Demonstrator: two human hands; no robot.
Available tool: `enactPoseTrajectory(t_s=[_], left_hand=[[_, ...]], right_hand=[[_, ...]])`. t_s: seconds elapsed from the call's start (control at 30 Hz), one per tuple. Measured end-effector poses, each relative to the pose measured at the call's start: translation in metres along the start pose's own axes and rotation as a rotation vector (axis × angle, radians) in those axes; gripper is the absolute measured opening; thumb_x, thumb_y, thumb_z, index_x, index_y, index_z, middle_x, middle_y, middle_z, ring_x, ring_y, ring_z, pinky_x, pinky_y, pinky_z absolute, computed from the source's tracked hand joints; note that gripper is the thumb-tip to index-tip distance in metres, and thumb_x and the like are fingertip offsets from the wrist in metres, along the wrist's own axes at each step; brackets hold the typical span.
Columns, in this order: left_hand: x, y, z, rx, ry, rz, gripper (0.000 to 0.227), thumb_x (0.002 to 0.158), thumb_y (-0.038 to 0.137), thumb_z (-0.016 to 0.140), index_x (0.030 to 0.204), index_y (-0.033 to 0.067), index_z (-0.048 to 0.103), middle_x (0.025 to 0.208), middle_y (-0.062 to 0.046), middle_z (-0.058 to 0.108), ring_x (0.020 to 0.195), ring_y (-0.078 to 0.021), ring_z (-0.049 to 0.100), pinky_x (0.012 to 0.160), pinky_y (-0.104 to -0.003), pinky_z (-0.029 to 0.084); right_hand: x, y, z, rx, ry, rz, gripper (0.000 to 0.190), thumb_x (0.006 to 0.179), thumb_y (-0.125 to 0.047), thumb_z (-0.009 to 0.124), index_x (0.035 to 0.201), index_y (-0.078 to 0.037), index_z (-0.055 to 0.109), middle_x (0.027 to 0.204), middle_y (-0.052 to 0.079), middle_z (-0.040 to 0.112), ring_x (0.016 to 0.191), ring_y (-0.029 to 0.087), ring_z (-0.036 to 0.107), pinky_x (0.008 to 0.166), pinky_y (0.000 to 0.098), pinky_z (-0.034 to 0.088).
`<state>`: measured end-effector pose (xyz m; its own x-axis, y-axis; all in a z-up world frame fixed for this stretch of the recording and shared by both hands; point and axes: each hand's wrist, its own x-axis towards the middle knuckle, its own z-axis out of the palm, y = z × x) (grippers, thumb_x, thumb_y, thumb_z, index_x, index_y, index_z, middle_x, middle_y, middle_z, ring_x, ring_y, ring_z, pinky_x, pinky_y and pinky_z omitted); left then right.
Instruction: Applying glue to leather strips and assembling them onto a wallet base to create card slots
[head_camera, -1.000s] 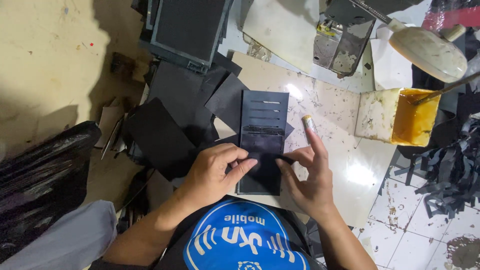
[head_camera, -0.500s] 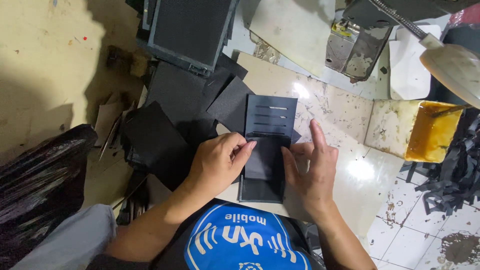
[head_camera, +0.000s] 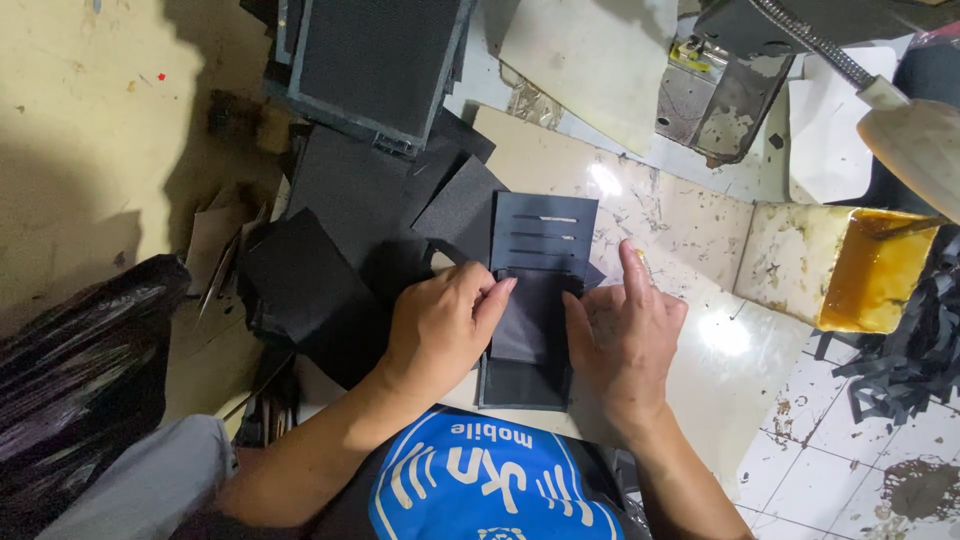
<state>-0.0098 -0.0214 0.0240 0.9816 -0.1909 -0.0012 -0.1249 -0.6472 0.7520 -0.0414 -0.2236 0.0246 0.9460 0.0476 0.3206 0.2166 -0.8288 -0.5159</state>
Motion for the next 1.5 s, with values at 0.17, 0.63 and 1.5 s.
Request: enactPoseTrajectory(t_s=[0.17,0.63,1.5], left_hand=[[-0.004,-0.005,0.003,0.062,-0.008,-0.001,0.027,0.095,0.031,0.071,0.076,0.014,0.063,0.057,-0.007,0.063,0.056,-0.0331,0.068,0.048,-0.04,0.051],[-0.001,-0.001,-0.002,0.042,-0.048,-0.014,0.027,0.096,0.03,0.07,0.076,0.0135,0.064,0.056,-0.009,0.063,0.057,-0.0351,0.069,0.048,-0.042,0.051],[-0.002,-0.002,0.002,0.059,-0.006,-0.005,0.03,0.097,0.031,0.069,0.073,0.0153,0.061,0.054,-0.007,0.061,0.056,-0.0327,0.068,0.048,-0.04,0.05]], right_hand=[[-0.003,0.002,0.002,-0.022,0.017,0.006,0.083,0.085,-0.011,0.087,0.154,0.001,0.043,0.079,-0.005,0.072,0.076,0.02,0.062,0.086,0.0363,0.038],[-0.002,0.003,0.004,-0.012,0.037,-0.002,0.085,0.083,-0.012,0.088,0.154,0.0,0.043,0.079,-0.005,0.072,0.073,0.02,0.06,0.084,0.0363,0.038],[-0.009,0.016,0.013,-0.074,0.117,-0.081,0.077,0.084,-0.013,0.088,0.149,-0.001,0.049,0.104,0.001,0.076,0.083,0.023,0.06,0.081,0.0385,0.041]])
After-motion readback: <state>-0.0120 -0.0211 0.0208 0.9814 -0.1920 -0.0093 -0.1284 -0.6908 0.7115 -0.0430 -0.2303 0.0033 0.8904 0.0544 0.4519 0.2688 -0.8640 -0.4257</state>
